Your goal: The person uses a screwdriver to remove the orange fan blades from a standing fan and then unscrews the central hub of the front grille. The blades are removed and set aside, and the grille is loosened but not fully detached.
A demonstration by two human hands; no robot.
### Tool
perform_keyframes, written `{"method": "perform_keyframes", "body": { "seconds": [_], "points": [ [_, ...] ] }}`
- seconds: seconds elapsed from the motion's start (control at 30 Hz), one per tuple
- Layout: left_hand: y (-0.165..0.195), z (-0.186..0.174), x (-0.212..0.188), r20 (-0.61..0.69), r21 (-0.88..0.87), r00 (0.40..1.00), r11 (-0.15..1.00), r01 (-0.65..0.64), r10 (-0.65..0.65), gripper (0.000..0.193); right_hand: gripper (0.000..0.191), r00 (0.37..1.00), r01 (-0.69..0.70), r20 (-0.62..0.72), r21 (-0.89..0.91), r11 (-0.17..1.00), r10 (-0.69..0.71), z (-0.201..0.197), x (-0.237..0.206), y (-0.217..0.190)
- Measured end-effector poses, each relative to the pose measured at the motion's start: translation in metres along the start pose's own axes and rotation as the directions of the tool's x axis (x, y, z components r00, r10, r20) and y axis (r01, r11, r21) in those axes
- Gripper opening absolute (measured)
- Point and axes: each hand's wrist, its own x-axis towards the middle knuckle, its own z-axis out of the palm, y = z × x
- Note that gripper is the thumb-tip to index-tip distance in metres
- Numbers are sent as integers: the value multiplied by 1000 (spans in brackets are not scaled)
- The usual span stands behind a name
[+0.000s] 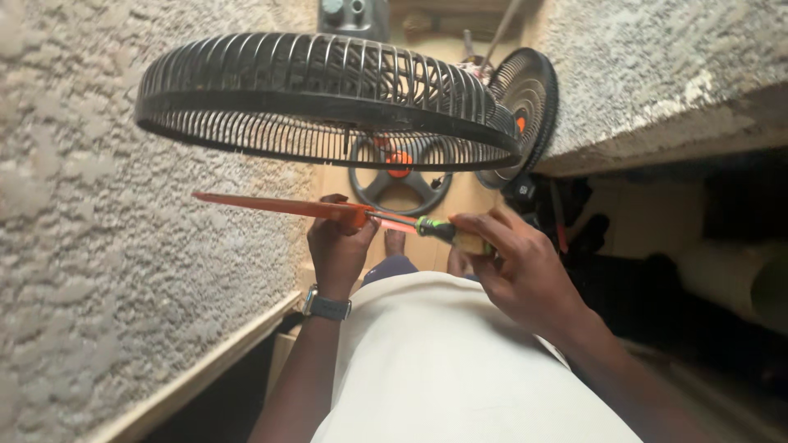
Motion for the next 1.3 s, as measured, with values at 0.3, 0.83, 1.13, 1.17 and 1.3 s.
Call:
{"method": "perform_keyframes", "body": {
  "seconds": [0.3, 0.83, 1.13, 1.17, 1.3],
  "points": [
    [-43, 23, 24, 234, -365, 959, 929, -63, 157, 47, 50, 486, -864, -65, 111, 491, 871, 34, 12, 23],
    [-43, 119, 3, 531, -138, 776, 938, -317, 340, 23, 38, 290, -951, -297, 17, 308, 910, 25, -61, 39],
    [-49, 212, -14, 628, 10, 745, 956, -294, 223, 24, 35, 733, -649, -348, -101, 754, 584, -33, -93, 137],
    [-55, 227, -11, 646, 15, 731, 954, -299, 219, 24, 35, 658, -735, -309, -69, 674, 686, -36, -92, 158],
    [-91, 290, -8, 708, 47, 684, 954, -296, 177, 24, 37, 526, -814, -226, 145, 562, 820, -36, -96, 245]
  ]
}}
